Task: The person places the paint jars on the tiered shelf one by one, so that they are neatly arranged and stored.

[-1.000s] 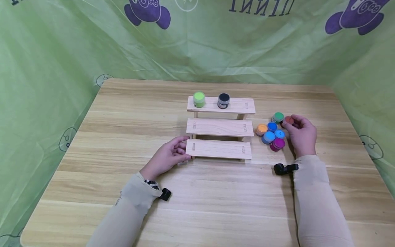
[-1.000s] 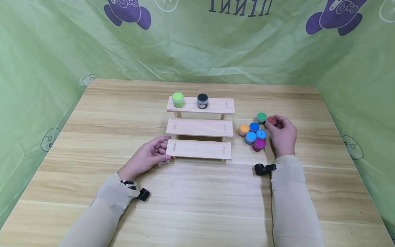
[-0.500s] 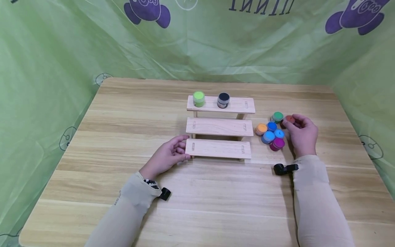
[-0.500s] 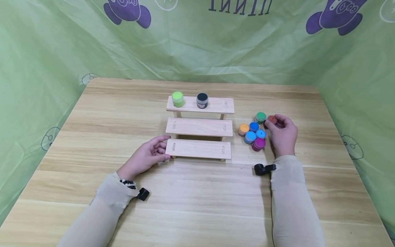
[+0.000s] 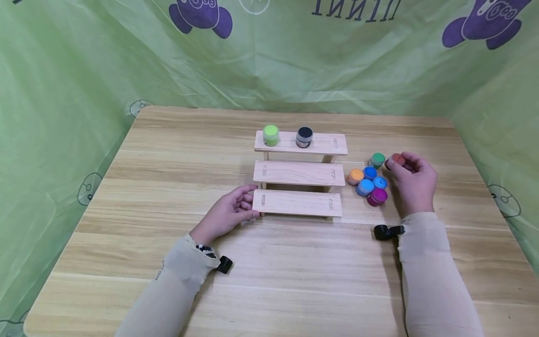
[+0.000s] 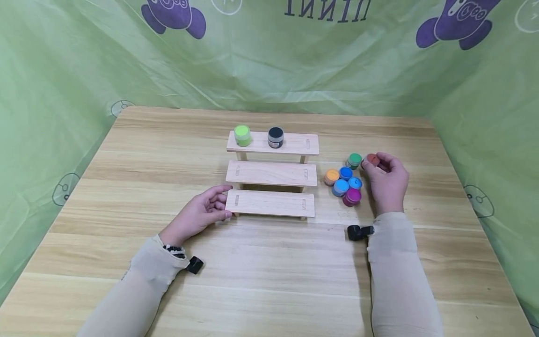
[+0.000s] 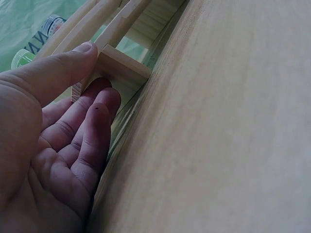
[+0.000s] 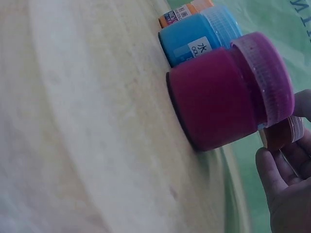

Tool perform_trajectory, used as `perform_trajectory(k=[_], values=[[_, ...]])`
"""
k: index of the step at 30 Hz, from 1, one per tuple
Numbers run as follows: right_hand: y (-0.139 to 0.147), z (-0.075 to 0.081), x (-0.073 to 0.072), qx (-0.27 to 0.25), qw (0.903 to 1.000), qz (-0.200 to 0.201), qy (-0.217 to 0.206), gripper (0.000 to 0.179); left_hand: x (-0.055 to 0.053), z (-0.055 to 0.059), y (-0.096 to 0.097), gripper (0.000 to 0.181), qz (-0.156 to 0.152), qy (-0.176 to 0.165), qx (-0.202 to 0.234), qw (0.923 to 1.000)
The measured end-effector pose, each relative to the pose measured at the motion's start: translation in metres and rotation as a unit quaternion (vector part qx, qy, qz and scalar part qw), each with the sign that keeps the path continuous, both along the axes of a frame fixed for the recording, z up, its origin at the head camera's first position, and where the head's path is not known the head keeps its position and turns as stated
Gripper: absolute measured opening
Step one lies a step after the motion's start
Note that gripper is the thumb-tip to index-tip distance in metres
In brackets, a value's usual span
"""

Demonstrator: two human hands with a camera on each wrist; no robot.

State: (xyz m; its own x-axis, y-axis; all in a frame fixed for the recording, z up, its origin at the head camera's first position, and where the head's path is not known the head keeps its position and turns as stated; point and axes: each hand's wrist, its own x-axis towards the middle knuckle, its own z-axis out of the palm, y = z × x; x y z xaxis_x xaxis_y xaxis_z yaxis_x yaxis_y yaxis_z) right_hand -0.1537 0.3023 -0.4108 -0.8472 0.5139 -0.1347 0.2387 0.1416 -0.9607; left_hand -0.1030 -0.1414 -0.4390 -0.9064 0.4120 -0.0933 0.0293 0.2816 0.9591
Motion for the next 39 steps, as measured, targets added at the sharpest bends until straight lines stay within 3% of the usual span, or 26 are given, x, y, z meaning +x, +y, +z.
perform_trajectory(k=[8,17,21,28,33,39], values=[[-0.005,0.011,0.003,-0.004,0.9999,0.003,0.012,0.058,0.000,-0.001,0.001,0.067,0.000,0.001,0.005,1.0000],[-0.016,0.025,0.007,0.001,0.9975,0.007,0.070,0.054,0.000,0.000,0.001,0.067,0.001,0.000,0.005,1.0000],[-0.021,0.033,0.009,0.004,0.9968,0.017,0.078,0.053,0.000,0.000,0.001,0.067,0.001,0.000,0.005,1.0000],[-0.036,0.047,0.014,0.059,0.9950,0.036,0.072,0.049,0.000,0.001,0.000,0.067,-0.003,0.001,0.004,1.0000],[-0.046,0.053,0.017,0.043,0.9921,0.049,0.108,0.044,0.000,0.001,0.000,0.067,-0.005,0.000,0.004,1.0000],[-0.058,0.056,0.019,0.068,0.9864,0.078,0.128,0.041,0.000,-0.001,0.000,0.067,-0.002,-0.002,0.009,1.0000]])
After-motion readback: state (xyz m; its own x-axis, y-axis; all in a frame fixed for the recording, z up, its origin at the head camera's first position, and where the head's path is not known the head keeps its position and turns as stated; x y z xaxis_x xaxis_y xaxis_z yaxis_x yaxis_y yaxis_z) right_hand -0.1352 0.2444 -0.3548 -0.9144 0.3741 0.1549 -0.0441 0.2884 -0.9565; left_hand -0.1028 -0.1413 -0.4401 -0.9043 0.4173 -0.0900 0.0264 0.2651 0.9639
